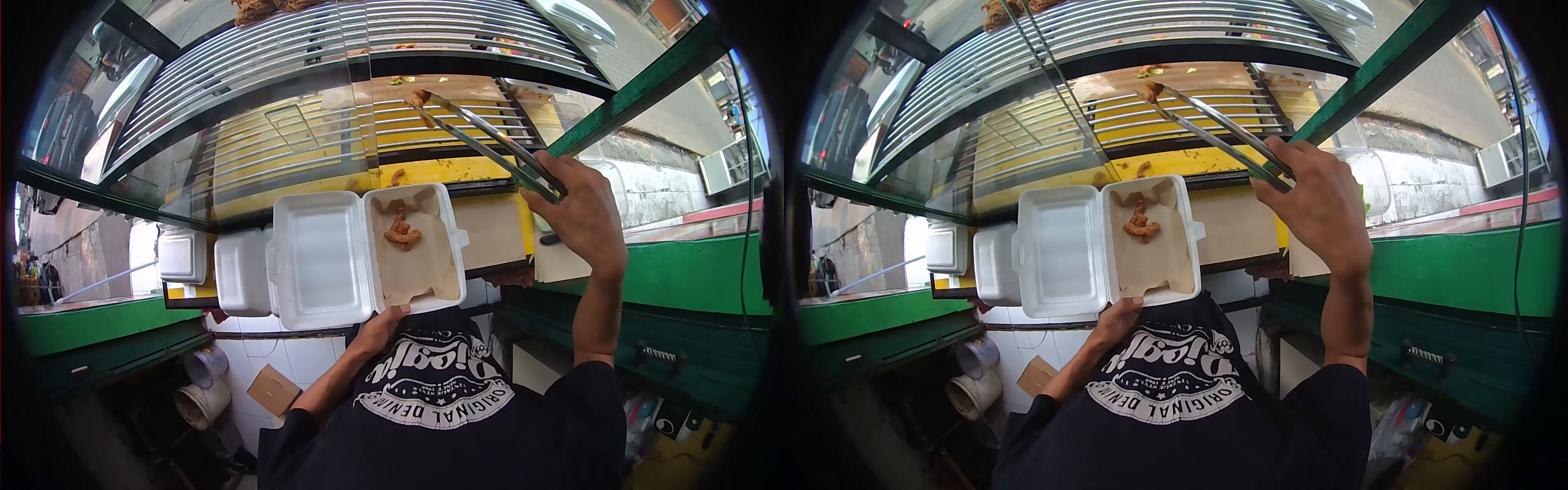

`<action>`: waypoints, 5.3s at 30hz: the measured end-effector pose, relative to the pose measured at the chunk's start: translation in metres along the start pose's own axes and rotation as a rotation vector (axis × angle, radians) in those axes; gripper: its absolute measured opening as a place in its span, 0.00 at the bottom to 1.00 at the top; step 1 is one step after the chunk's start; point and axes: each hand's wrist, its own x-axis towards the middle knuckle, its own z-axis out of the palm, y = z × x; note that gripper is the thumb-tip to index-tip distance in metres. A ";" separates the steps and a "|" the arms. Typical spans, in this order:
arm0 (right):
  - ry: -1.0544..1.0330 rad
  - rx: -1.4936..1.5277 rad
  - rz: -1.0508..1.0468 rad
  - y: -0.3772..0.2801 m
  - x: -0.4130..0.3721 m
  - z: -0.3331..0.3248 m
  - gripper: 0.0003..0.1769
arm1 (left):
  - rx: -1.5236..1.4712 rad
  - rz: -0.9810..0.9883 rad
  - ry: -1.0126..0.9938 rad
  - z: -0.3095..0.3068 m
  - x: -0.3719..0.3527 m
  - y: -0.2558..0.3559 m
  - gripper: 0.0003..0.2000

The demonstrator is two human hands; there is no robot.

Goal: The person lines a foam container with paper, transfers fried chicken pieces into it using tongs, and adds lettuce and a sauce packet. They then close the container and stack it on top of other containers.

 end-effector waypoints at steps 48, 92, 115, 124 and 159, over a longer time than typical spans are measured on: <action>-0.148 -0.454 0.049 0.007 0.165 0.082 0.26 | 0.048 0.035 -0.062 -0.009 0.002 0.000 0.25; 0.077 -0.462 0.022 -0.023 0.207 0.142 0.20 | 0.257 -0.197 0.063 -0.010 -0.024 0.020 0.27; -0.288 0.146 -0.032 0.007 -0.052 -0.008 0.28 | 0.028 -0.067 -0.088 -0.006 0.006 -0.002 0.25; -0.343 0.226 0.056 0.010 -0.066 -0.007 0.28 | 0.001 0.036 -0.132 -0.027 0.009 -0.011 0.23; 0.106 0.048 -0.795 -0.074 -0.003 0.033 0.33 | 0.099 -0.113 0.033 -0.106 -0.022 -0.001 0.12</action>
